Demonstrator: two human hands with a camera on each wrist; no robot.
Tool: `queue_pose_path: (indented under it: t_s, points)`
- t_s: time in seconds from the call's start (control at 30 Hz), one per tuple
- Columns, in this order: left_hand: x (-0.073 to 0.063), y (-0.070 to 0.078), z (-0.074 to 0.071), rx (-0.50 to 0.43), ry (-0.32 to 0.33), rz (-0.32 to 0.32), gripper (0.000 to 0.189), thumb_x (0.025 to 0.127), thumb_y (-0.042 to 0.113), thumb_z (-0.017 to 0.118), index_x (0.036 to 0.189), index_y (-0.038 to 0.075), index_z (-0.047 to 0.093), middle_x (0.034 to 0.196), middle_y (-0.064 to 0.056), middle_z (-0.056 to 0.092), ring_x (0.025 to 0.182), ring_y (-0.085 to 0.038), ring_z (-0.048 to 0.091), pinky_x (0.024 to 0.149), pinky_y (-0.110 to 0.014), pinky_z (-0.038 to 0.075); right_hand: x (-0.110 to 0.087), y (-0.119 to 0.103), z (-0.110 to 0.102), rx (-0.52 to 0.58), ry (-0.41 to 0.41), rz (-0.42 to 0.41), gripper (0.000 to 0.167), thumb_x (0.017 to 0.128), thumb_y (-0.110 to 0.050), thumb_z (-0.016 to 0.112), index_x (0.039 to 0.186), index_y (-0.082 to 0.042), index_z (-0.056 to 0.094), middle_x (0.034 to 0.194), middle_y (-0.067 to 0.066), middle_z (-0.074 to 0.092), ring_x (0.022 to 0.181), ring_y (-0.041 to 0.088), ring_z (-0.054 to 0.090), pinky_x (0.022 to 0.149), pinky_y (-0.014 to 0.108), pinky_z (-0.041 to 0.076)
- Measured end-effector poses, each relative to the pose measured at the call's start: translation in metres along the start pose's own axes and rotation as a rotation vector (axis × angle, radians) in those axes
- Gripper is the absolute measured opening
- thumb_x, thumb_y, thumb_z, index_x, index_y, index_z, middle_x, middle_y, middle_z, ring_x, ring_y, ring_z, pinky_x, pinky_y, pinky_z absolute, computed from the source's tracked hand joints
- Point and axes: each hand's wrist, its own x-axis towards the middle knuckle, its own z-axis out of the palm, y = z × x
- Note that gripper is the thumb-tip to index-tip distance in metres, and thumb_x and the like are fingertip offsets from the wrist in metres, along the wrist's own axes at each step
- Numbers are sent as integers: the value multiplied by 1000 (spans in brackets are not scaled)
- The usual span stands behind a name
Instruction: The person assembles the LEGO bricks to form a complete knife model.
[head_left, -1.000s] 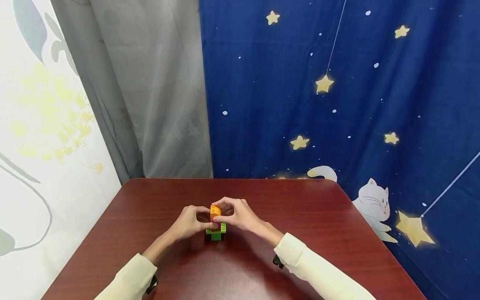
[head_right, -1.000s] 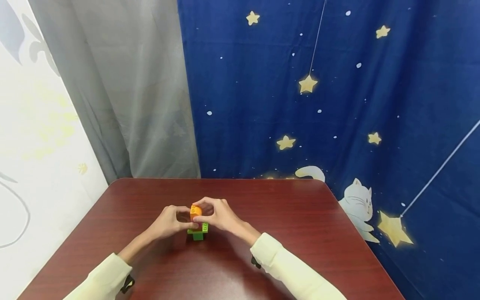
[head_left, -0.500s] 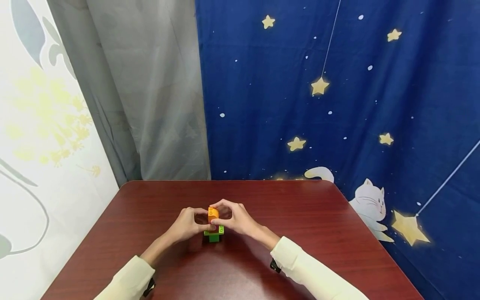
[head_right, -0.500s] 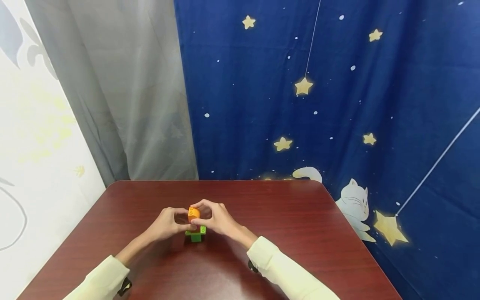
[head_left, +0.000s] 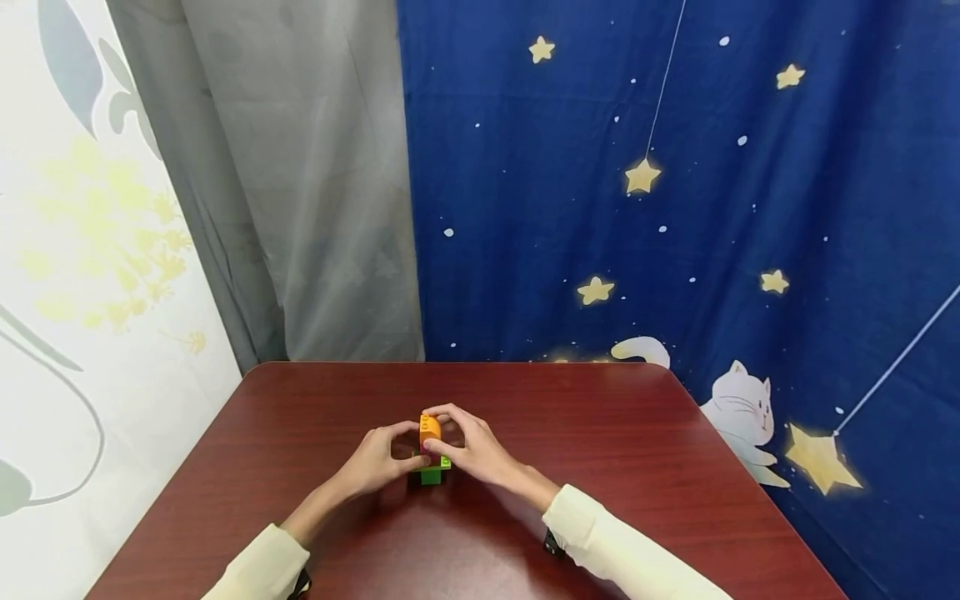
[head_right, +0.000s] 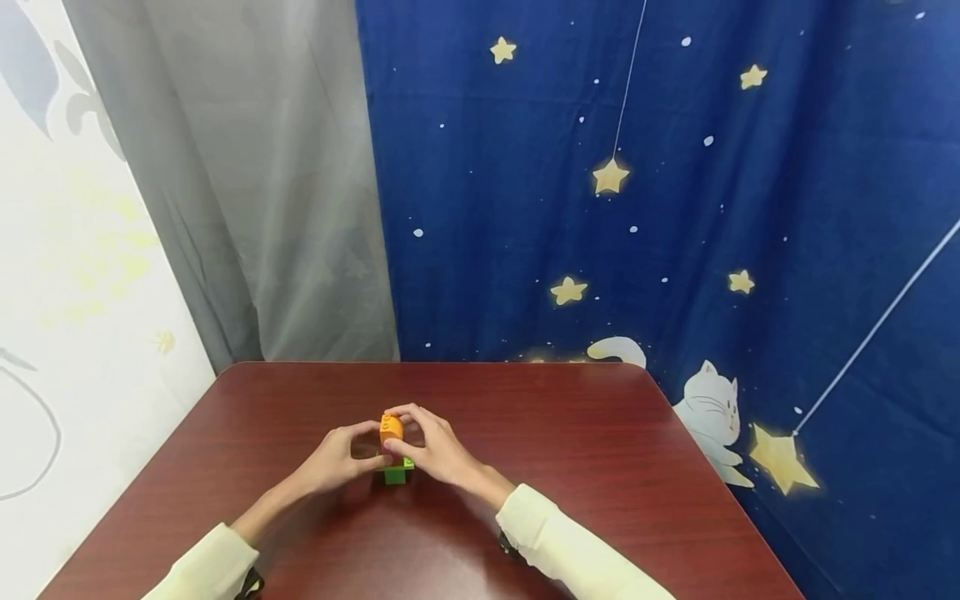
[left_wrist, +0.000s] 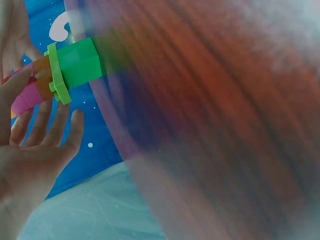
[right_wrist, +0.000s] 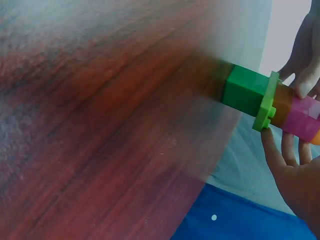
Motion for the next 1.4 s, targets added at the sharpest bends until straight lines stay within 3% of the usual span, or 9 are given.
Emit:
queue_pose_path:
  t_s: [0.3,0.53,0.73,0.87,1.13,1.27,1.4]
  points:
    - [1,-2,10,-68,-19,-16,46,91,24,83,128,3,67,118,-15,72,100,-29,75,82,-37,61,-11,4,-5,37,-33,22,58,93,-6,79,144,-17,55,120,2,66,105,15,71,86,36,61]
    - [10,0,20,-110,-33,-11,47,90,19,84,129,1,65,111,-12,74,98,-26,75,84,-35,61,-17,9,-19,23,-20,87,59,94,-13,79,144,-26,50,121,4,67,104,16,71,82,25,59]
    - [17,4,31,-149,-44,-45,55,88,12,85,134,-3,60,111,-13,74,97,-26,74,81,-30,61,-21,16,-33,16,-6,146,52,95,-17,78,139,-21,51,124,4,68,105,17,71,86,33,60]
    - [26,5,39,-168,-33,-41,59,88,11,85,137,-5,57,113,-15,73,96,-25,74,80,-29,61,-24,24,-42,44,-14,167,55,95,-14,78,143,-18,51,127,7,66,108,22,71,92,40,59]
    - [48,5,52,-168,-24,-56,61,89,12,84,140,-6,56,110,-16,73,94,-24,75,77,-27,60,-30,40,-60,88,-45,218,78,87,3,79,155,-10,45,135,20,57,113,32,69,90,47,59]
    - [60,5,56,-196,-32,-76,60,89,10,83,140,-8,56,110,-19,73,93,-26,76,75,-31,62,-30,47,-69,74,-21,255,78,87,0,80,156,-6,45,136,21,58,114,35,69,90,42,59]
    - [72,3,61,-234,-31,-123,55,91,9,82,138,-7,59,112,-21,73,92,-26,76,73,-40,63,-27,54,-73,160,21,328,73,88,1,81,153,-5,47,139,23,59,119,39,66,87,34,60]
